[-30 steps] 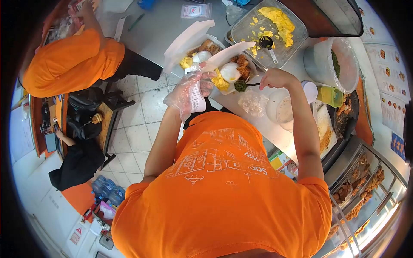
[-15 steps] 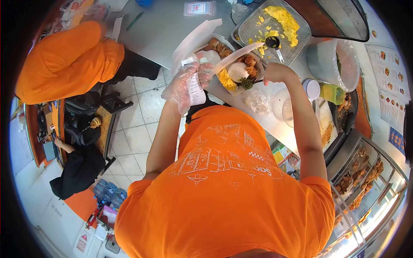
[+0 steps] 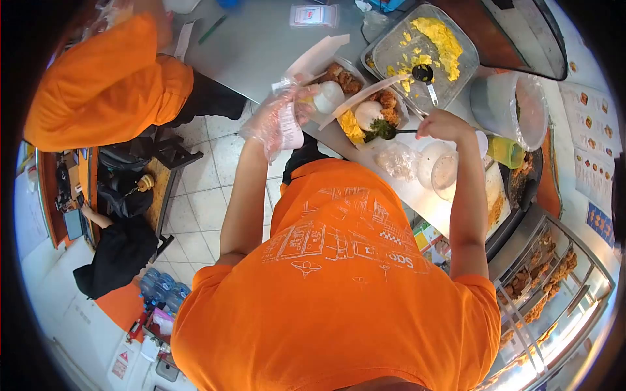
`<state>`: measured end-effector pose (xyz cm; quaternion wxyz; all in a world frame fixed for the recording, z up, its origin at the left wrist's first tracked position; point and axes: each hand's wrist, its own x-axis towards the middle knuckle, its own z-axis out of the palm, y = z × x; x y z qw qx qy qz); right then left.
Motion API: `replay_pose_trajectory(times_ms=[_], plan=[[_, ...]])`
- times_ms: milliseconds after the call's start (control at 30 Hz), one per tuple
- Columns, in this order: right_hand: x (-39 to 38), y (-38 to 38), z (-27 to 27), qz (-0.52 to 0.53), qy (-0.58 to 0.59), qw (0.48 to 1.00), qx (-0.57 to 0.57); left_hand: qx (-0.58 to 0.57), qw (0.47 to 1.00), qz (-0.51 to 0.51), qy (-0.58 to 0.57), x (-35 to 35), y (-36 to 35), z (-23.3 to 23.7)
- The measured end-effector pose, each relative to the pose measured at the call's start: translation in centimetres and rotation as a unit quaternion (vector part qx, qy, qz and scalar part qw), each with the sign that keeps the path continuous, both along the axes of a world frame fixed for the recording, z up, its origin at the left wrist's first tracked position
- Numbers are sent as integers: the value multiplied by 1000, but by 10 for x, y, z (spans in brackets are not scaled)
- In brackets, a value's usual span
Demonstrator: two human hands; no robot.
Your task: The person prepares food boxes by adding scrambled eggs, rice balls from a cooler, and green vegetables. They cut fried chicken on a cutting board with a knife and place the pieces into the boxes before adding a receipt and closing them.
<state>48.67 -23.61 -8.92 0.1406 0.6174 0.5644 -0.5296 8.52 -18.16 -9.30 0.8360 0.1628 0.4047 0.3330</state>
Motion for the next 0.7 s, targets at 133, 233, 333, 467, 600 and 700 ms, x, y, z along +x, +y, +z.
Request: replay_pose_trajectory(times_ms=[133, 233, 333, 467, 600, 700], plan=[[12, 6, 61, -21, 0, 1000, 13, 19, 999, -48, 14, 0, -4, -24], [21, 19, 85, -70, 91, 992, 54, -65, 994, -86, 1, 10, -19, -34], [10, 51, 110, -120, 116, 981, 94, -68, 987, -146, 3, 16, -26, -23], [-34, 113, 101, 43, 22, 996, 73, -74, 978, -189, 46, 20, -34, -26], [-82, 154, 41, 227, -77, 969, 66, -87, 982, -169, 13, 16, -35, -40], [-120, 159, 12, 242, -143, 959, 41, -142, 977, -103, -118, 9, -29, -58]])
